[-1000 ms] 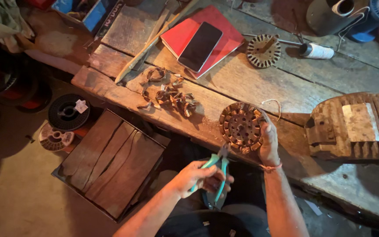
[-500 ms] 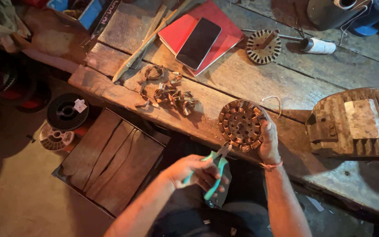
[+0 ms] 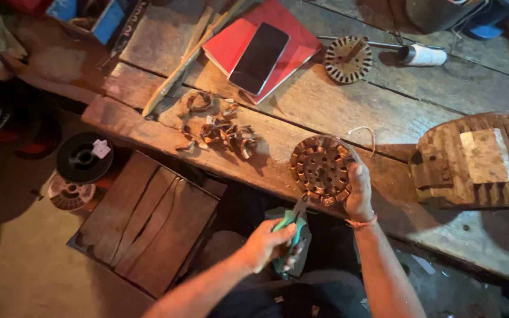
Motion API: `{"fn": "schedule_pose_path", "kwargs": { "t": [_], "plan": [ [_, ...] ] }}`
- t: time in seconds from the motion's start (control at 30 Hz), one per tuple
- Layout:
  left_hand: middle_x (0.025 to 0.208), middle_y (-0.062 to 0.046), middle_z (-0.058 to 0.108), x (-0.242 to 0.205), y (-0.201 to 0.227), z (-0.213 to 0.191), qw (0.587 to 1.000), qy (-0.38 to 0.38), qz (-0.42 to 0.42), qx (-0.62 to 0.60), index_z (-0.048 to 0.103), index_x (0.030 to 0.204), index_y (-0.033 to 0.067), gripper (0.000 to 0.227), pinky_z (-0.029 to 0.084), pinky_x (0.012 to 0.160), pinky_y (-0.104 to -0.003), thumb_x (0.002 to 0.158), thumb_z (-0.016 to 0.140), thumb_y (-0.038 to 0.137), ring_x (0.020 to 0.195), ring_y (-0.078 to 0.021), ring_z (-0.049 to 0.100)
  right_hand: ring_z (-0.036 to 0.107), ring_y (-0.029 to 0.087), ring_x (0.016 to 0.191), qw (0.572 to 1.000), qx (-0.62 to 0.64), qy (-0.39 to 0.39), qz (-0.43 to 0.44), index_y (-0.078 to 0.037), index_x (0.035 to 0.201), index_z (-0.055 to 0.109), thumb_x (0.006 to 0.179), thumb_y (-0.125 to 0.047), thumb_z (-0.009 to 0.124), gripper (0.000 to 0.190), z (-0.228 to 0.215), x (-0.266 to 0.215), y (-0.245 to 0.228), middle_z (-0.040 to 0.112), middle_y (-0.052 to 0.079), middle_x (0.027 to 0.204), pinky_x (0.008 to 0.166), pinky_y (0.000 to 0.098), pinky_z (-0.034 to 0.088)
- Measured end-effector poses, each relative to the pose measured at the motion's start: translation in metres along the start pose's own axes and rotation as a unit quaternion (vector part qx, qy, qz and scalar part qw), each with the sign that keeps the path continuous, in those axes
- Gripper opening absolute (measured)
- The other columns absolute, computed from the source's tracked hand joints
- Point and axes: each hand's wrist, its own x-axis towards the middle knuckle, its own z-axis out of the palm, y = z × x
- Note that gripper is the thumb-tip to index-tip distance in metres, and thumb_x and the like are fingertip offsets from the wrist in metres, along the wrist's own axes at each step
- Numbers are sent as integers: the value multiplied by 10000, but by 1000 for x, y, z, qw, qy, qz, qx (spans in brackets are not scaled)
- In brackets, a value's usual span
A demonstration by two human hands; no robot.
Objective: The person uses pliers to remove copper windings from a circular metal stator component. They hold the stator with one hand and repeatedly pull out the copper coils with the other, placing the removed pieces on the wooden workbench.
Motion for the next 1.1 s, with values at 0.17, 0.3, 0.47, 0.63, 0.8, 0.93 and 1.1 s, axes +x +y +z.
{"fn": "schedule_pose_path", "kwargs": {
  "t": [0.17,0.3,0.47,0.63,0.8,0.93,1.1],
  "plan": [
    [872,-108,626,1,-5,19,998,10,59,-10,555,1131,93,257,505,562,-363,1056,631,327,676,-218,619,643,237,1213,1000,5,10,22,67,1446,515,1024,-585,605,781,-9,1,6,636,142,1357,1053,399,537],
    [878,-116,669,-6,24,20,995,23,-90,-19,590,1137,177,308,523,606,-365,953,543,419,684,-215,636,635,212,1218,1000,0,-15,13,42,1465,497,977,-609,613,823,-2,3,-4,625,123,1367,1055,380,531],
    [766,-13,508,-2,27,9,967,-95,-223,-72,640,1088,60,524,412,595,-271,1038,530,569,631,-109,460,618,195,1209,999,-39,-4,-5,68,1471,517,993,-619,604,842,7,5,-12,631,126,1346,1058,362,504],
    [673,59,406,11,-13,2,984,-57,-156,-66,536,886,157,350,299,505,-238,1040,606,464,534,-64,354,627,202,1212,998,-57,-3,-21,76,1443,529,1017,-588,576,791,2,6,-10,653,127,1336,1079,356,495],
    [583,68,386,44,-65,11,993,117,-5,-10,486,769,166,391,240,408,-242,1003,685,409,438,-68,313,609,201,1133,994,-83,75,7,86,1498,540,1083,-561,554,769,4,6,-1,635,126,1239,1026,360,509],
    [583,-9,547,59,-82,5,984,120,108,76,645,804,120,375,360,438,-280,993,636,444,461,-122,480,641,205,1186,1000,-11,13,5,52,1466,490,1006,-577,566,783,6,-2,-7,643,104,1315,1027,369,534],
    [803,49,604,36,-49,-12,979,113,9,167,712,1056,139,296,458,655,-246,1014,642,423,707,-67,557,622,188,1196,1000,-22,-3,-4,69,1479,509,1020,-590,560,805,9,5,-13,641,107,1331,1039,348,516]
  ]
}}
